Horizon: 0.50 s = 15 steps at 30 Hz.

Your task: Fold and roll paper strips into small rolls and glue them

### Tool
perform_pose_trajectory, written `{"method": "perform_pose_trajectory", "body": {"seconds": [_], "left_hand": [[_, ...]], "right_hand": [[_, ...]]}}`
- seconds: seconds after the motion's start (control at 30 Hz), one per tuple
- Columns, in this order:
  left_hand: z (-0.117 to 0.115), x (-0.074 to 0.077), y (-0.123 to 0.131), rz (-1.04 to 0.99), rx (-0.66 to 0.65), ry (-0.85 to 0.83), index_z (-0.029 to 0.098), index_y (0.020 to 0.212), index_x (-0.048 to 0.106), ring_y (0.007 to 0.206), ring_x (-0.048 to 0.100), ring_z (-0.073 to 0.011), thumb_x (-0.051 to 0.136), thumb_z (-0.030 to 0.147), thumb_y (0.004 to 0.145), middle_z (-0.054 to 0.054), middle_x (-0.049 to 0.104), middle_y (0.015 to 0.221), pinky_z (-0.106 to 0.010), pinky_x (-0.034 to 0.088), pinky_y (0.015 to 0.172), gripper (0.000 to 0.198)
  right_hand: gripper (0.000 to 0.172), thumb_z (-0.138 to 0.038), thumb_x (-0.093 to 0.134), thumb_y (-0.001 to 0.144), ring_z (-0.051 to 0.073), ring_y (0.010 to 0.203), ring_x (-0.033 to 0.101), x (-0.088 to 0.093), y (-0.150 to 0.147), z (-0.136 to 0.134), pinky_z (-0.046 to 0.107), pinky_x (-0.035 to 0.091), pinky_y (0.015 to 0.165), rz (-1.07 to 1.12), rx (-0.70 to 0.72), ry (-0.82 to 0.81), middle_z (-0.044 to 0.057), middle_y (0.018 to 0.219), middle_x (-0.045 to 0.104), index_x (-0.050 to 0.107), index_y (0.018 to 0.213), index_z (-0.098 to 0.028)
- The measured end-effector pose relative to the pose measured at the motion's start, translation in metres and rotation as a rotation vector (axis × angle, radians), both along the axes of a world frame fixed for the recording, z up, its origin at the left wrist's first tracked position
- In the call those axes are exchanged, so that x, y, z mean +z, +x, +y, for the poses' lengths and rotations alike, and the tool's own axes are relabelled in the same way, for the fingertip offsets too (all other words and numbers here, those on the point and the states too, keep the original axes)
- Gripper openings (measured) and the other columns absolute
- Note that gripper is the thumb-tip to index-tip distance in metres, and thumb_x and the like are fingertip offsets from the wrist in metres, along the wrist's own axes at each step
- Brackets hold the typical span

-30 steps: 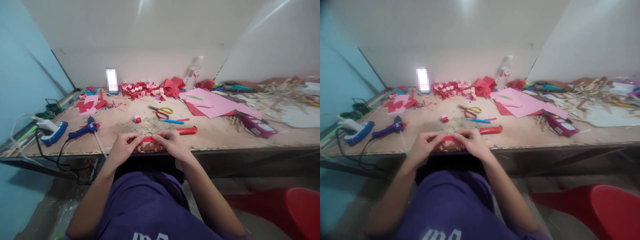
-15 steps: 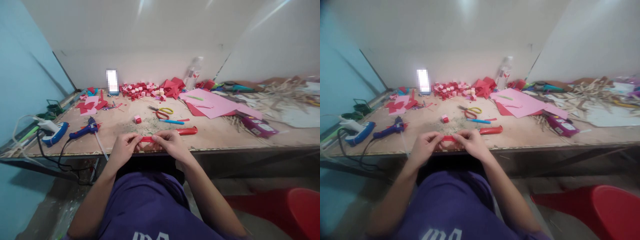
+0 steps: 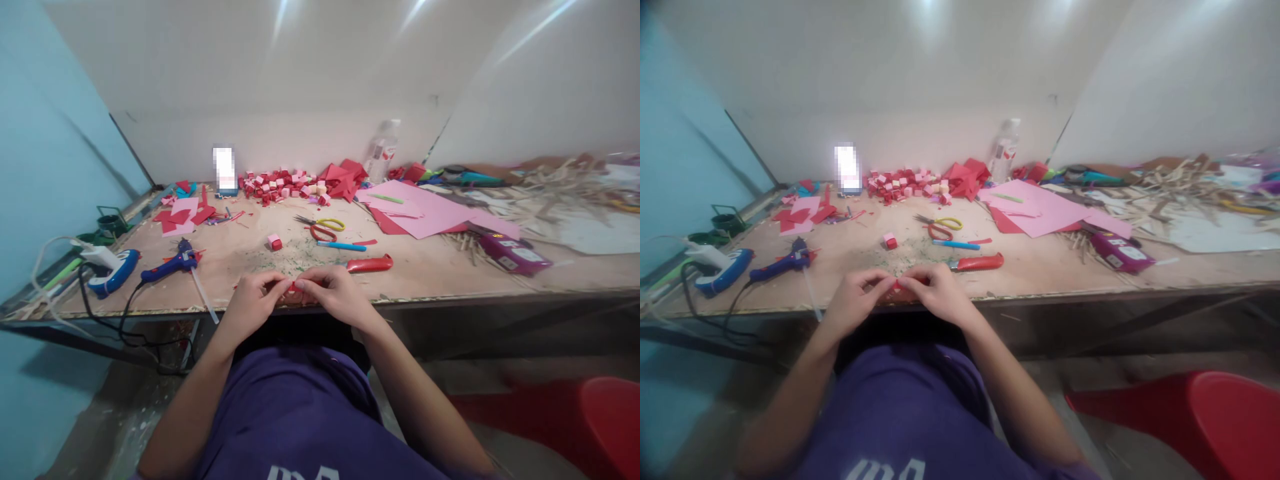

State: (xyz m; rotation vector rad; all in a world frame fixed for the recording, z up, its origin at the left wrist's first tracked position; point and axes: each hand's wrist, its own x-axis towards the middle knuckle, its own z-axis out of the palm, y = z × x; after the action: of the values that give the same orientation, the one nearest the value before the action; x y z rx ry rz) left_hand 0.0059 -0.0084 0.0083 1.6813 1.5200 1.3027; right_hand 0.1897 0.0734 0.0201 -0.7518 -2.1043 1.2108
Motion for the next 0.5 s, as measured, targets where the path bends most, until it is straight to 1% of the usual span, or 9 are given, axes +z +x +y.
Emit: {"method": "perform_pose_trajectory", "body": {"seconds": [0.13,0.27,0.5], "left_hand": [[0.0006,-0.0032,-0.0013,-0.084,0.014,-0.016,0.017,0.084,0.076,0.075,0.070,-0.0196,0.063,0.042,0.094,-0.005,0.077,0.081,-0.026,0.054,0.069,0.030],[0.0016,-0.0070,-0.0027,-0.156,0.035,-0.049,0.017,0.085,0.077,0.070,0.071,-0.0196,0.065,0.044,0.093,-0.005,0.077,0.079,-0.026,0.056,0.065,0.031],[0.0000,-0.0086,-0.0068,-0.155,0.077,-0.012,0.016,0.077,0.074,0.064,0.068,-0.0169,0.066,0.041,0.092,-0.003,0.072,0.070,-0.023,0.053,0.062,0.030]], "right_hand": [[0.027,-0.039,0.070,0.090,0.017,0.060,0.063,-0.0001,0.0013,0.0012,0.027,0.050,0.058,0.027,0.008,-0.087,0.005,0.068,0.074,0.080,0.083,-0.015],[0.030,-0.043,0.073,0.087,0.016,0.056,0.062,-0.0009,0.0025,0.0020,0.027,0.049,0.056,0.066,0.000,-0.189,0.004,0.063,0.072,0.080,0.081,-0.015],[0.033,-0.046,0.077,0.084,0.015,0.053,0.061,-0.0016,0.0062,0.0041,0.026,0.048,0.054,0.103,-0.015,-0.235,0.005,0.061,0.072,0.079,0.078,-0.014]]}}
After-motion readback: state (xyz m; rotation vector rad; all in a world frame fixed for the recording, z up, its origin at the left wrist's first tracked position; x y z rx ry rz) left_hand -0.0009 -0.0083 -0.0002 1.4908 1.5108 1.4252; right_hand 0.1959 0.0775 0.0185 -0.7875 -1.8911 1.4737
